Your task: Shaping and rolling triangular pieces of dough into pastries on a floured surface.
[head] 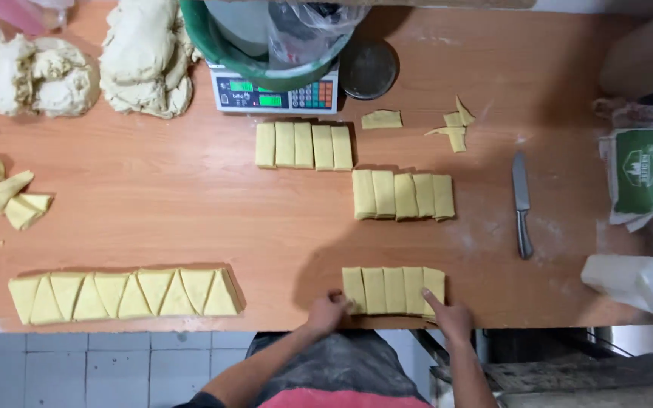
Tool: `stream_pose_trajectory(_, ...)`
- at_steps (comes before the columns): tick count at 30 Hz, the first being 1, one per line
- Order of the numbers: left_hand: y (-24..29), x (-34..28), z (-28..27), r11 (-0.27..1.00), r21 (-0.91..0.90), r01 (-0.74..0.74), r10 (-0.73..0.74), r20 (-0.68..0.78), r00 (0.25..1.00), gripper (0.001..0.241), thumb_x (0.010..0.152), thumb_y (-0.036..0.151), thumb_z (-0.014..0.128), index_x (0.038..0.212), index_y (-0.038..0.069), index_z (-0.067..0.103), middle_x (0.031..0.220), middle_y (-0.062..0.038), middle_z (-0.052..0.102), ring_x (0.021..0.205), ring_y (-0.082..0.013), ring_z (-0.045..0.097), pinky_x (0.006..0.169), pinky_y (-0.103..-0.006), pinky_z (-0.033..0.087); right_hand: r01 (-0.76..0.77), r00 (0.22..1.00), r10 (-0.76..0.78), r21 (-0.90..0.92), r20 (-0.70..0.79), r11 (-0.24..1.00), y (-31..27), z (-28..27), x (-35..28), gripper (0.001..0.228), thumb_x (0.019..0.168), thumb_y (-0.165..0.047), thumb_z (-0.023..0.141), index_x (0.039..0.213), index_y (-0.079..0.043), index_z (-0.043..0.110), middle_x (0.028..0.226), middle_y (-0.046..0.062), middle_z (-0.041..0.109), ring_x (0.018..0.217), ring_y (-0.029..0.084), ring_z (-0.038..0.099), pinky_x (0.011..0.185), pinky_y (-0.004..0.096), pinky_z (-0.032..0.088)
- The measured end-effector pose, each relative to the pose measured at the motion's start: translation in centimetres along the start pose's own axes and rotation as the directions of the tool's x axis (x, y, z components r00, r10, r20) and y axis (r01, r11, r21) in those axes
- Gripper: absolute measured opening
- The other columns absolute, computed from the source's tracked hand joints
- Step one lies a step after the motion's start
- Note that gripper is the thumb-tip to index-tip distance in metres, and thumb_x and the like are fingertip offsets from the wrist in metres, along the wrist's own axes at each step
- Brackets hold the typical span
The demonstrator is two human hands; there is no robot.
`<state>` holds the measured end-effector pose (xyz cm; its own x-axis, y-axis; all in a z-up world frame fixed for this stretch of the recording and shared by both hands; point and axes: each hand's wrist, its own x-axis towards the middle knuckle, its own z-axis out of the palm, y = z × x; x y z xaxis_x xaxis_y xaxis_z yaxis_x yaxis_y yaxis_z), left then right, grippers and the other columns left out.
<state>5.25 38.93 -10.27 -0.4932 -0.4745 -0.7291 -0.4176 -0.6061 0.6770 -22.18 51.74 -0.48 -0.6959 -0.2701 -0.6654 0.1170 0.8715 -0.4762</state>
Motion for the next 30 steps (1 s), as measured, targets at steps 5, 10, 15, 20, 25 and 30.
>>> stream_pose_trajectory(5,1.8,1.4,3.1,0.844,-0.49,0.217,-0.257,-0.016,0.966,0.042,0.092,0.028,0.075,0.114,-0.007,0.07,0.093,-0.015,0.072,0.083,-0.0276,0.066,0.072,-0.0392,0.056,0.161,0.983,-0.164,0.041,0.08,0.986,0.6,0.4,1.2,0.059,0.076,-0.037,0.086,0.115,0.005,0.072,0.107,0.019,0.078,0.094,0.026,0.074,0.084,0.041,0.056)
stream_pose_trajectory(10,7.2,-2.8,5.4,0.886,-0.435,0.161,-0.203,-0.05,0.978,0.034,0.087,0.022,0.077,0.116,0.004,0.073,0.098,-0.008,0.075,0.092,-0.0228,0.067,0.083,-0.0376,0.056,0.088,0.976,-0.126,0.209,0.177,0.974,1.7,0.6,2.5,0.06,0.078,-0.033,0.086,0.121,0.005,0.068,0.11,0.02,0.077,0.094,0.028,0.074,0.085,0.043,0.058)
stream_pose_trajectory(15,7.0,-1.8,6.6,0.996,-0.002,-0.084,0.083,-0.173,0.982,0.04,0.083,0.014,0.076,0.121,0.004,0.068,0.113,-0.011,0.077,0.104,-0.0225,0.073,0.093,-0.0356,0.057,-0.043,0.937,-0.077,0.331,0.341,0.943,0.7,0.4,2.7,0.056,0.079,-0.025,0.083,0.128,-0.002,0.069,0.116,0.014,0.076,0.104,0.026,0.071,0.092,0.039,0.054)
stream_pose_trajectory(20,5.2,0.5,6.9,0.933,-0.356,-0.053,0.009,-0.124,0.992,0.04,0.085,0.006,0.073,0.124,0.002,0.065,0.114,-0.013,0.077,0.104,-0.0259,0.073,0.092,-0.0394,0.059,-0.093,0.926,-0.075,0.418,0.369,0.904,0.3,0.1,1.4,0.064,0.078,-0.019,0.08,0.136,-0.005,0.058,0.118,0.013,0.072,0.103,0.027,0.071,0.089,0.045,0.058)
stream_pose_trajectory(25,7.0,-1.5,7.1,0.846,-0.533,0.018,-0.062,-0.065,0.996,0.039,0.087,0.005,0.072,0.125,0.002,0.065,0.115,-0.014,0.075,0.104,-0.0276,0.073,0.091,-0.041,0.06,-0.151,0.923,-0.057,0.496,0.379,0.855,0.3,0.3,0.9,0.062,0.081,-0.019,0.078,0.137,-0.003,0.056,0.118,0.017,0.071,0.1,0.03,0.07,0.078,0.046,0.06)
stream_pose_trajectory(30,9.1,-2.3,6.7,0.905,-0.426,-0.007,-0.039,-0.1,0.994,0.048,0.082,-0.003,0.074,0.126,0.005,0.058,0.114,-0.013,0.073,0.102,-0.0268,0.072,0.088,-0.0409,0.062,-0.135,0.92,-0.001,0.32,0.392,0.938,-2.0,-0.1,-1.1,0.056,0.084,-0.018,0.078,0.136,-0.004,0.06,0.118,0.019,0.07,0.095,0.029,0.069,0.072,0.047,0.056)
